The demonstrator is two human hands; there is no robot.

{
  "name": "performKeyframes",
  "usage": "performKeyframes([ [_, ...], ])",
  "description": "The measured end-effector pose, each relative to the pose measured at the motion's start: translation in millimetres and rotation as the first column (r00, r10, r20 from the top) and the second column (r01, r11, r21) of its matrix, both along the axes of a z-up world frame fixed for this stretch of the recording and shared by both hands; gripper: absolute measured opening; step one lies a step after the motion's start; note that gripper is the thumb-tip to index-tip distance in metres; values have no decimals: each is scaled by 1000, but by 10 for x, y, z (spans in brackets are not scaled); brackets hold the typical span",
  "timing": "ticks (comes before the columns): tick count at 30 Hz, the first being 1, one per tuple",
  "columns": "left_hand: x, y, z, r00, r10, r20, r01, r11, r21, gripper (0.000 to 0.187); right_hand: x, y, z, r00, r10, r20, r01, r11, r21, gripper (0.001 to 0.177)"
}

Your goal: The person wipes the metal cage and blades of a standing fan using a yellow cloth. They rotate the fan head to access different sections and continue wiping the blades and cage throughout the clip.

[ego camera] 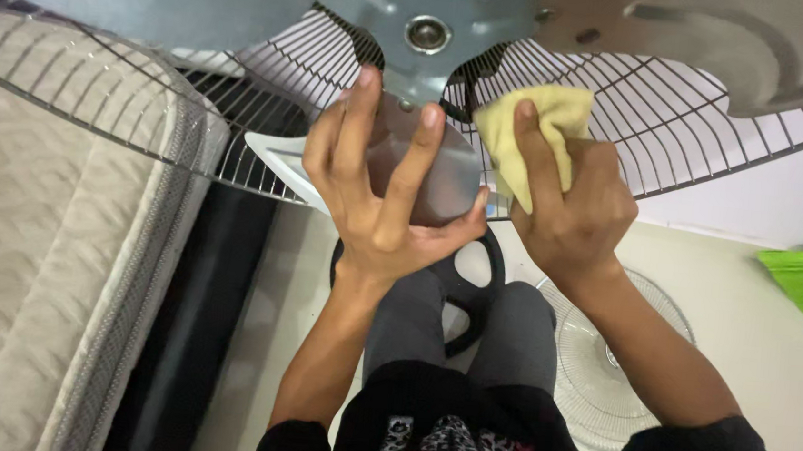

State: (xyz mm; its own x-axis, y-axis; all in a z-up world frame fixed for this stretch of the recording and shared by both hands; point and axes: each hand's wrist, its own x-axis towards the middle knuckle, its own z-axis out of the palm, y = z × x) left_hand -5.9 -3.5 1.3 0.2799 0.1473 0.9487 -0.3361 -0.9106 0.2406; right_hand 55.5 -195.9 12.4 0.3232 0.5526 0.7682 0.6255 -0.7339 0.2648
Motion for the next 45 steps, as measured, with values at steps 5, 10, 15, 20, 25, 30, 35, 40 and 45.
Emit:
performKeyframes([
  [5, 6, 16, 7, 999, -22, 49, 22, 1000, -6, 71, -4, -12, -88, 999, -26, -29, 27, 999, 24, 64],
  [10, -12, 44, -32, 1000, -9, 28, 8, 1000, 25, 71, -85, -28, -117, 995, -58, -86, 61, 998, 31, 64],
  [15, 4, 38, -43, 999, -10, 46, 9, 1000, 28, 75, -164, -103, -247, 986, -51, -157, 59, 997, 47, 67],
  [20, -88, 70, -75, 999, 13, 35, -15, 998, 67, 74, -379, -171, -397, 967, -120, -224, 134, 990, 51, 61],
  [25, -44, 59, -95, 1000, 10, 6, -10, 998, 65, 75, -495, -141, -290, 898, -190, -398, 190, 981, -40, 66],
  [30, -127, 114, -63, 999, -37, -28, 39, 997, 64, 80, -535, -134, -138, 869, -135, -477, 170, 985, 32, 64],
  [35, -197, 172, -144, 993, 39, -114, -34, 998, 44, 92, -516, -184, -1, 890, -44, -453, 116, 984, 133, 63],
  [40, -105, 325, -176, 993, 30, -114, -27, 999, 23, 88, -185, 8, 292, 973, 102, -205, -74, 987, 139, 64],
  [45, -155, 328, -203, 996, 1, -92, 1, 1000, 22, 88, -189, 234, 346, 987, 145, -70, -137, 984, 113, 60],
])
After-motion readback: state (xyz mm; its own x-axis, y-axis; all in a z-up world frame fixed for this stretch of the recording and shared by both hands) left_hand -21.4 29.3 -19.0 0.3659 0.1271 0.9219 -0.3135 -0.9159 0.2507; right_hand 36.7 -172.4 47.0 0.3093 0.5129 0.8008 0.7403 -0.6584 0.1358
